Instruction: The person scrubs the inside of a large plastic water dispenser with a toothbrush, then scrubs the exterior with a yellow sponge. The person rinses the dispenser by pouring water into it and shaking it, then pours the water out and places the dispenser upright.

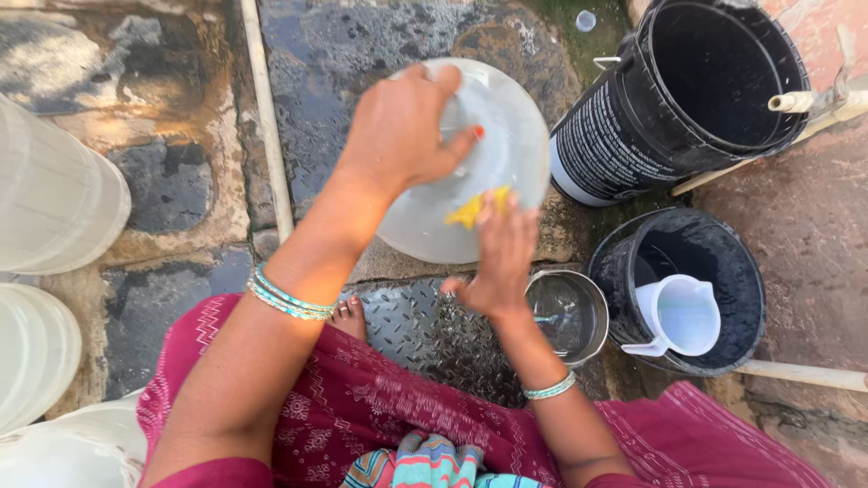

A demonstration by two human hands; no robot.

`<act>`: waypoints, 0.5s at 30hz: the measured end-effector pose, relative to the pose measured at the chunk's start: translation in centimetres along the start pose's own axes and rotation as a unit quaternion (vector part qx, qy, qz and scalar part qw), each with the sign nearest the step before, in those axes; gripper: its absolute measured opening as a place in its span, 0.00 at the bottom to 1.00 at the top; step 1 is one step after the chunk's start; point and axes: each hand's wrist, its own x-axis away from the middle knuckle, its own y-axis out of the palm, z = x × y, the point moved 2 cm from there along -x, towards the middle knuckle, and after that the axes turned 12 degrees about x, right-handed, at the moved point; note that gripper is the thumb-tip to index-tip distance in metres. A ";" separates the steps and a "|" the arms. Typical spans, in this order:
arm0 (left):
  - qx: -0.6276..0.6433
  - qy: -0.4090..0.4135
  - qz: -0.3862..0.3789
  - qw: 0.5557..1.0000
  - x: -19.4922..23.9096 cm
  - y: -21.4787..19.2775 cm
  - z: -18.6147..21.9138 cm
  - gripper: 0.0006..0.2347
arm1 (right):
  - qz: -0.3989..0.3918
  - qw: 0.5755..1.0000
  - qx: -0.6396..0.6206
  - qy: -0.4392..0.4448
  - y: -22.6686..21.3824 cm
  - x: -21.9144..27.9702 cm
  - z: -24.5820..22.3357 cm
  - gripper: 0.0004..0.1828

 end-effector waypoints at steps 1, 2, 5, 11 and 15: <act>0.021 0.029 -0.015 0.999 -0.1 0.1 0.4 0.20 | -0.016 1.000 -0.008 0.018 0.1 -0.9 1.0 0.51; 0.048 0.062 -0.025 0.997 -0.2 0.4 1.0 0.19 | -0.033 0.999 -0.016 0.037 0.4 -2.6 2.6 0.47; 0.147 0.138 -0.054 0.978 -0.4 1.2 1.9 0.16 | -0.187 0.979 0.068 0.029 2.0 -8.1 8.0 0.24; 0.282 0.163 -0.058 0.944 -0.7 1.7 1.0 0.18 | -0.149 0.988 -0.010 0.027 4.5 -8.5 9.6 0.31; 0.244 0.059 -0.079 0.965 -0.9 2.7 0.9 0.17 | -0.128 0.990 0.038 0.052 1.7 -2.0 0.3 0.49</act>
